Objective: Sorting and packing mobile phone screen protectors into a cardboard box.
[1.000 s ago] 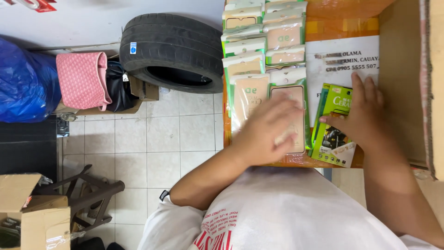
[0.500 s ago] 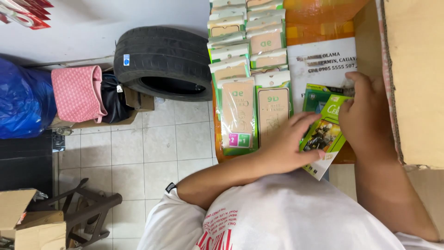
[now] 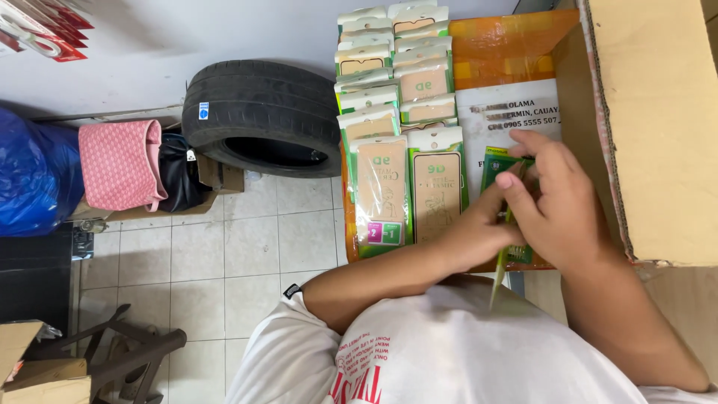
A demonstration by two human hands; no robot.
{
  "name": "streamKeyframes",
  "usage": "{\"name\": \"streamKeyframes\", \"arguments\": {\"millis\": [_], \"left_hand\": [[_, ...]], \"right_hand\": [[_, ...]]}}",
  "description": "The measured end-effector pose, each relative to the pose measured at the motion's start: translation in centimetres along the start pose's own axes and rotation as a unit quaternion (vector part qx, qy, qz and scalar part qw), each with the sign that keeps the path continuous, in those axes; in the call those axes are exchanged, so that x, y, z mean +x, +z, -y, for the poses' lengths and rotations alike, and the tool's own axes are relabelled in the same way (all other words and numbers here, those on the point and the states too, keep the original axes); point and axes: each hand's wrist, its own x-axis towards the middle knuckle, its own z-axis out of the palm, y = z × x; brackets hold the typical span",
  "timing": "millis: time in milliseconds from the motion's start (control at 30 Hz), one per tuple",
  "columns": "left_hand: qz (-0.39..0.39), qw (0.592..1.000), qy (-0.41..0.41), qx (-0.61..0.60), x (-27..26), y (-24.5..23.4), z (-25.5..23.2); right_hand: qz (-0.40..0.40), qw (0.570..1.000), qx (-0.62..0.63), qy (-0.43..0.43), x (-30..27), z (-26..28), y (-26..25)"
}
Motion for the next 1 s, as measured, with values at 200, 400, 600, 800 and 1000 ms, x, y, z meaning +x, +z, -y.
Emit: {"name": "streamKeyframes", "arguments": {"millis": [200, 400, 600, 800, 1000], "left_hand": [[0.114, 0.919, -0.132, -0.354, -2.6, -7.8, -1.7], [0.13, 0.914, -0.101, -0.37, -4.3, -7.2, -5.0], [0.108, 0.956, -0.011, -0.273, -5.0, -6.6, -3.8], [0.142, 0.976, 0.035, -0.163, -5.7, -7.2, -3.6], [0.195, 0.97, 0.012, -0.145, -6.2, -6.2, -5.3]], "right_hand": [[-0.01, 0.984, -0.085, -0.154, 0.1, 1.3, -1.2], [0.015, 0.991, -0.011, -0.134, -0.6, -0.1, 0.2], [0.011, 0.982, -0.037, -0.183, -0.2, -0.6, 0.2], [0.016, 0.966, 0.036, -0.254, 1.0, 1.4, -0.9], [0.002, 0.993, 0.042, -0.112, -0.4, -0.3, -1.6]]}}
